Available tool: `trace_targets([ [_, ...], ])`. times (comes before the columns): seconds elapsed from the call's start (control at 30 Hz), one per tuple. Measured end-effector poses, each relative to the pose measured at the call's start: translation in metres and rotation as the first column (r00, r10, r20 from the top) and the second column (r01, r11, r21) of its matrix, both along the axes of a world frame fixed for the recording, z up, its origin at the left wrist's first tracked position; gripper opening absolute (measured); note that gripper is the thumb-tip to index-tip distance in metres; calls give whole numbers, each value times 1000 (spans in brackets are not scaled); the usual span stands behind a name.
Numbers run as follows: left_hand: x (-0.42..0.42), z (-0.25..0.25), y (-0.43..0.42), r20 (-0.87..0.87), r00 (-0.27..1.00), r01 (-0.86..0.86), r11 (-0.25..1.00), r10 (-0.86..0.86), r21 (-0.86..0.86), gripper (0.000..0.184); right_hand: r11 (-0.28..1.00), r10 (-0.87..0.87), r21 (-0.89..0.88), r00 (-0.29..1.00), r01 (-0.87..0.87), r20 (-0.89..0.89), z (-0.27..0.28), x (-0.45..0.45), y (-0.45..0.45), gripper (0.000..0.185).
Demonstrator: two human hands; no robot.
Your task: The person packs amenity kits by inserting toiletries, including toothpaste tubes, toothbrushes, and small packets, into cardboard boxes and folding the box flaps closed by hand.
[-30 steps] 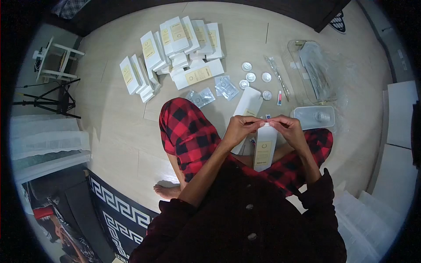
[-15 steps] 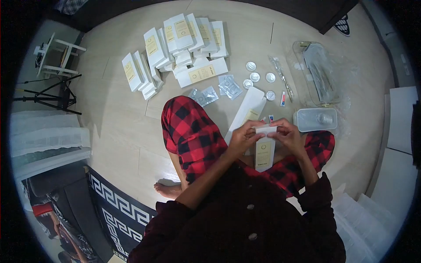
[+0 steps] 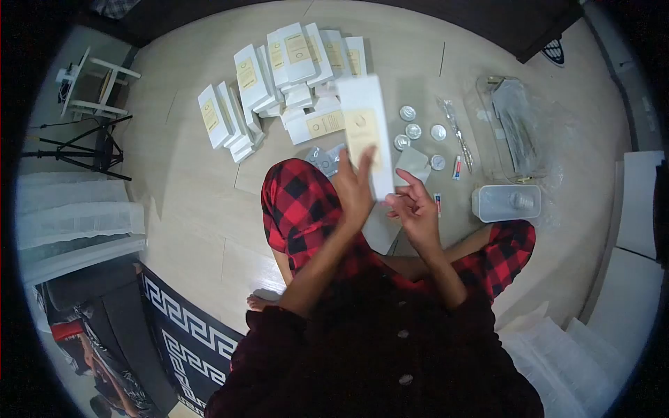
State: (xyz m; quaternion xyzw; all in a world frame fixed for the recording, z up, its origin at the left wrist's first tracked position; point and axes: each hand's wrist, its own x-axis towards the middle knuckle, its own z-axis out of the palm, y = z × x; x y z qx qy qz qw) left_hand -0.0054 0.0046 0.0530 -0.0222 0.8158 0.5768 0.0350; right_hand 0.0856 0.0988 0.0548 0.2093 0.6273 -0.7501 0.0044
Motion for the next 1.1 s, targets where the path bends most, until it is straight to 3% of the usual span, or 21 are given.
trace_targets([
  [0.07,-56,-32,-14,-308,929,-281,931,204,-231,39,1000,-19,-10,999,19,-48,2,-2,-5,41],
  [0.1,-90,-23,-27,-442,879,-265,953,178,-144,42,1000,-29,-4,999,29,-42,0,0,-2,41],
  [0.13,-121,-8,-37,-398,886,-288,955,237,-74,41,996,9,90,999,-6,-36,-6,3,1,40],
  [0.17,-150,0,-47,-467,846,-337,937,258,-93,44,982,50,182,998,-44,-26,-13,6,5,39],
  [0.2,-175,7,-59,-453,855,-304,952,252,-44,45,981,47,187,999,-42,-23,-22,12,11,39],
  [0.27,-204,7,-65,-448,857,-282,959,254,4,46,1000,-8,-2,996,8,91,-38,19,20,33],
  [0.37,-199,1,-55,37,984,-175,893,176,415,51,992,-103,-67,994,106,43,-27,5,9,32],
  [0.4,-170,16,-42,204,978,-143,848,43,511,54,993,-95,-72,994,98,45,-19,-4,5,32],
  [0.47,-126,20,-14,386,909,-185,682,-154,708,54,973,-102,165,939,163,-327,5,-26,-4,38],
  [0.5,-105,19,-5,337,899,-82,648,-279,757,56,973,-99,168,941,160,-325,22,-34,-8,38],
  [0.53,-86,21,5,329,884,-86,577,-332,813,59,943,-92,252,896,219,-434,42,-42,-11,39],
  [0.57,-70,27,15,351,882,-107,591,-315,799,62,901,-73,325,839,288,-539,53,-46,-11,41],
  [0.63,-41,46,26,250,886,-50,456,-391,889,68,854,-10,412,802,318,-598,59,-48,-5,40],
  [0.7,-29,50,25,104,821,89,306,-561,948,56,796,54,490,764,356,-643,62,-44,0,39],
  [0.83,-29,71,18,95,747,238,397,-658,886,46,727,146,582,745,365,-650,70,-33,15,37],
  [0.9,-23,71,16,123,772,187,408,-624,894,56,737,195,588,728,333,-657,69,-30,20,34],
  [0.93,-25,65,10,124,692,160,319,-711,934,58,734,188,586,727,343,-661,70,-29,20,34],
  [1.0,-22,59,1,142,696,118,307,-704,944,59,556,316,735,718,389,-620,71,-29,20,33],
  [1.03,-21,58,-3,168,704,67,300,-690,952,59,553,308,734,722,394,-619,70,-30,15,33],
  [1.1,-25,58,-9,173,706,68,309,-687,949,58,421,233,729,713,539,-661,60,-35,3,34],
])
